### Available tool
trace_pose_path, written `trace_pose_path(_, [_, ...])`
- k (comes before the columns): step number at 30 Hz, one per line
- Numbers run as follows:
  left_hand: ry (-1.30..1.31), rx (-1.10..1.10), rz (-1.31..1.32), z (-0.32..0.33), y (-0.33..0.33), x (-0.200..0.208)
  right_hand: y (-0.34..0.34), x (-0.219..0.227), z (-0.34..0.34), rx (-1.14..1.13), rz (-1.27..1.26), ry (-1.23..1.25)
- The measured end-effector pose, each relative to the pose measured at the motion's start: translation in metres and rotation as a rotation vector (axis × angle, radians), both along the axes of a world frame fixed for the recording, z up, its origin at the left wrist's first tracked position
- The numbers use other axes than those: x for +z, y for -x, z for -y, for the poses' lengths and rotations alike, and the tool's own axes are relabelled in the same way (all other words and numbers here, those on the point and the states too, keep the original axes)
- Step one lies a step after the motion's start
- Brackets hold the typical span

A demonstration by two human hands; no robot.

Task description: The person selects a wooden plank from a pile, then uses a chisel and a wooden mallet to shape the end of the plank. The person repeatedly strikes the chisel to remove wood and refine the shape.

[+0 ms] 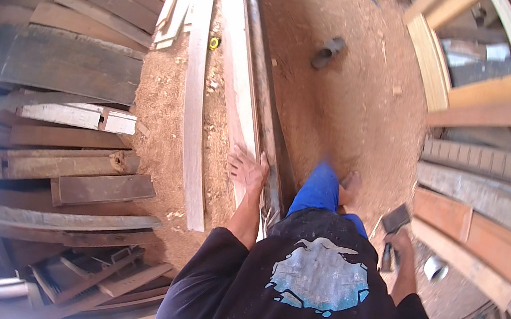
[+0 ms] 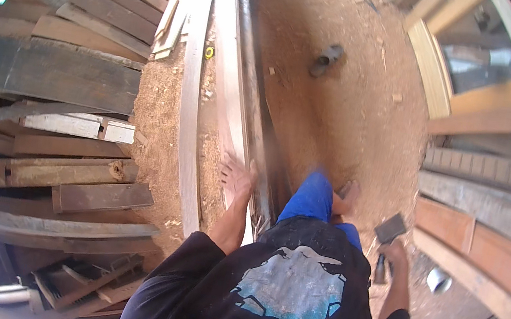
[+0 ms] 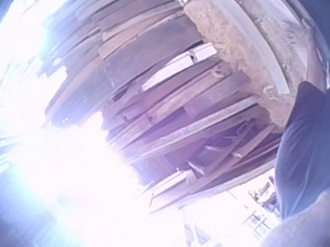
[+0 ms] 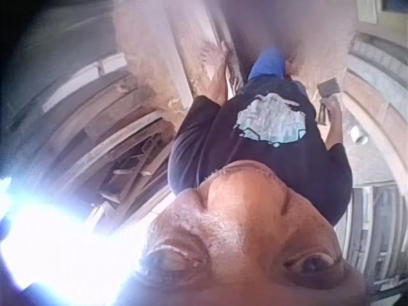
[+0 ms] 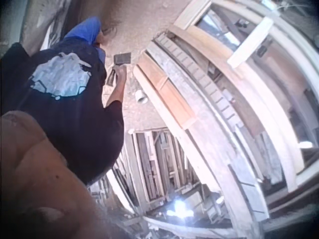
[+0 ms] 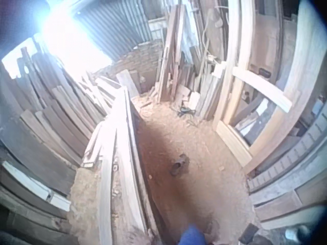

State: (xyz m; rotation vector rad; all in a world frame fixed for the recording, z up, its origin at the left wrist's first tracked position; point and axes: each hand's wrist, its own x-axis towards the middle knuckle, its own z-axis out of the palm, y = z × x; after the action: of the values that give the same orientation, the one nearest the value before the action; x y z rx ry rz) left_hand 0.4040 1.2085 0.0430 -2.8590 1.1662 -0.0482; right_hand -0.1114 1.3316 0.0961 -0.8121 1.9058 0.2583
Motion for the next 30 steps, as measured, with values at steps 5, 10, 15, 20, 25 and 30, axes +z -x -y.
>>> trace_pose_path(5, [-0.013,0.036,-0.07,0.003,-0.001,0.009,-0.04,-0.03,0.035,0.026,0.18,0.007])
trace_pose_path(10, [0.011,0.025,-0.083,0.003,0.0,0.019,-0.064,-0.046,0.167,0.69,0.094,0.145])
trace_pose_path(15, [0.062,0.023,-0.166,0.006,-0.003,0.031,-0.132,-0.015,0.308,0.955,0.047,0.271])
trace_pose_path(20, [0.046,0.054,-0.179,0.003,-0.023,-0.001,-0.217,0.021,0.421,0.854,0.162,0.322])
trace_pose_path(25, [0.13,0.027,-0.142,0.025,-0.034,-0.029,-0.294,0.027,0.47,0.887,0.209,0.461])
trace_pose_path(30, [0.215,-0.037,-0.388,0.101,-0.052,0.004,-0.377,0.034,0.513,1.172,0.276,0.533])
